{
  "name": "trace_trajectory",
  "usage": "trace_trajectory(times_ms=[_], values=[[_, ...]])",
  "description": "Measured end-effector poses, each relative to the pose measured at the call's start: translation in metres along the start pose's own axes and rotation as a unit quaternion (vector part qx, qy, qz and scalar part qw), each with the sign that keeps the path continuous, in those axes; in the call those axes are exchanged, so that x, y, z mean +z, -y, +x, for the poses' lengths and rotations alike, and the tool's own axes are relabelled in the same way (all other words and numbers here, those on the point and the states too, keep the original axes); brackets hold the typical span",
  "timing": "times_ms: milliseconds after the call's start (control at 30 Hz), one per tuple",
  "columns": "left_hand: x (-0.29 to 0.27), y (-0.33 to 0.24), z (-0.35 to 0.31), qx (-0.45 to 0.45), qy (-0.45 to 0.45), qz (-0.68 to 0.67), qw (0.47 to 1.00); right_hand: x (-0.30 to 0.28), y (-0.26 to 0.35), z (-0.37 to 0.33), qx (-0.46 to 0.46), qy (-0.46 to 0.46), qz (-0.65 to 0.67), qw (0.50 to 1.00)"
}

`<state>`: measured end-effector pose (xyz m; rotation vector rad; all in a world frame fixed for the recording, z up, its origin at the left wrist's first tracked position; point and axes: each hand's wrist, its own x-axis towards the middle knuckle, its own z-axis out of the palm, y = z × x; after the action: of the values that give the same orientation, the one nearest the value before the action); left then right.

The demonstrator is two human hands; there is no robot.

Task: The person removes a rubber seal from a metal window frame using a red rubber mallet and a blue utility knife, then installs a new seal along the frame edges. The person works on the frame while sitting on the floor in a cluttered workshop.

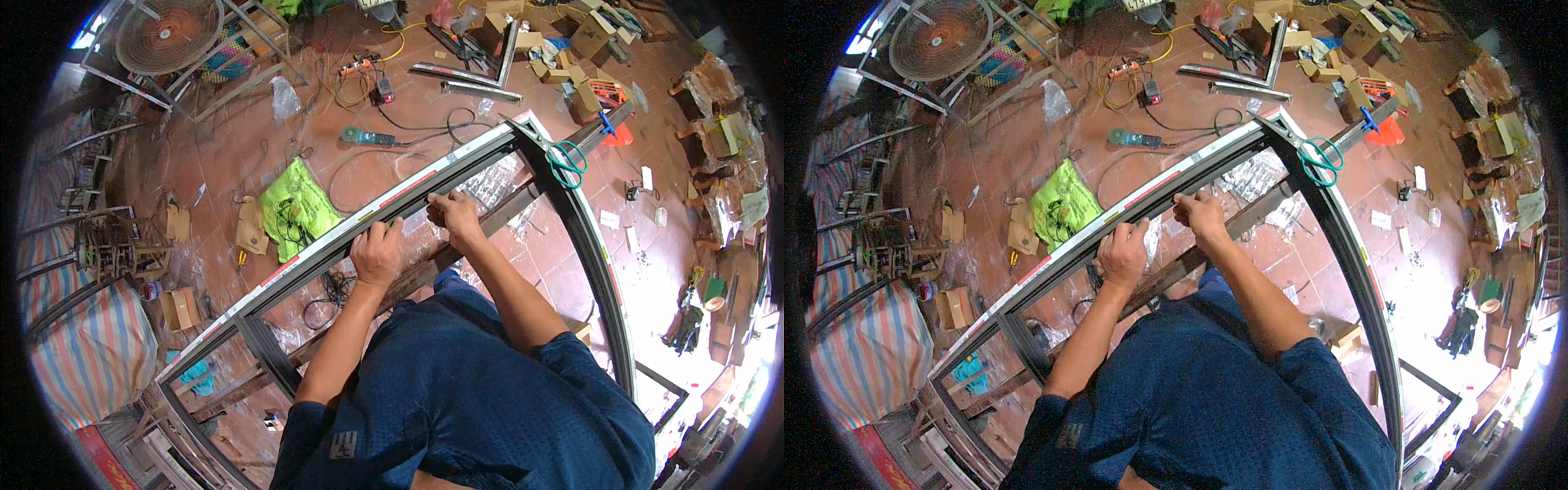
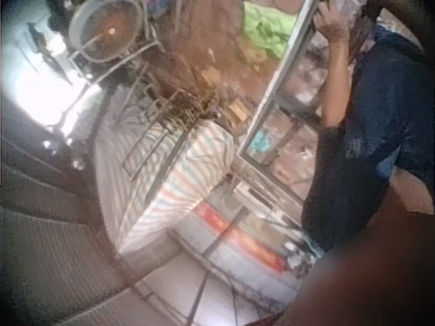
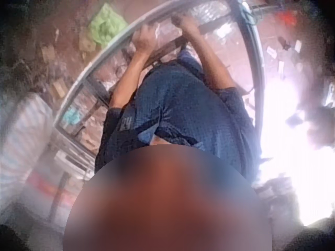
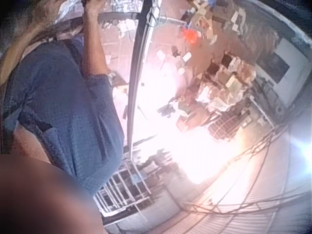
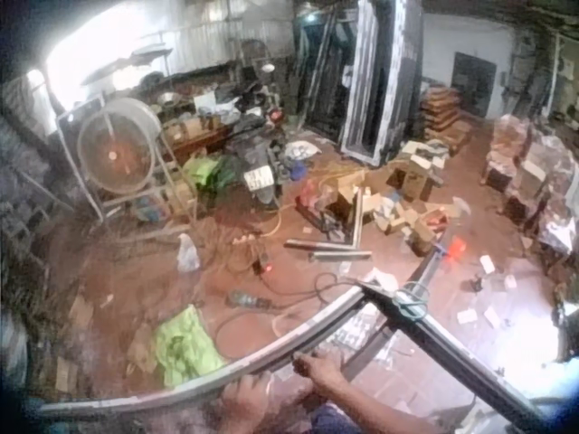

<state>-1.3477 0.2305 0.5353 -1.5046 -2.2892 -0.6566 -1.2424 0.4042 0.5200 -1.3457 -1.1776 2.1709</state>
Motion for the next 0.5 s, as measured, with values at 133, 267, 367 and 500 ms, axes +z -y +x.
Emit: trace_trajectory(times_ms=[133, 267, 367, 500], values=[[-0.0037, -0.001, -0.0015, -0.002, 0.01, 0.013, 1.0, -0.0023, 0.0051, 0.0006, 0.035, 0.024, -0.01, 0.999], [-0.0041, -0.0015, -0.0017, -0.009, 0.02, 0.008, 1.0, -0.0046, 0.0051, -0.0028, 0.022, 0.01, 0.036, 0.999], [-0.0008, 0.002, 0.0004, 0.024, -0.012, 0.004, 1.0, -0.0037, 0.0032, 0.0017, -0.004, 0.013, 0.022, 1.0], [-0.0003, 0.0016, 0.002, 0.011, -0.008, 0.005, 1.0, -0.0021, 0.0096, 0.001, 0.02, 0.01, 0.019, 1.0]])
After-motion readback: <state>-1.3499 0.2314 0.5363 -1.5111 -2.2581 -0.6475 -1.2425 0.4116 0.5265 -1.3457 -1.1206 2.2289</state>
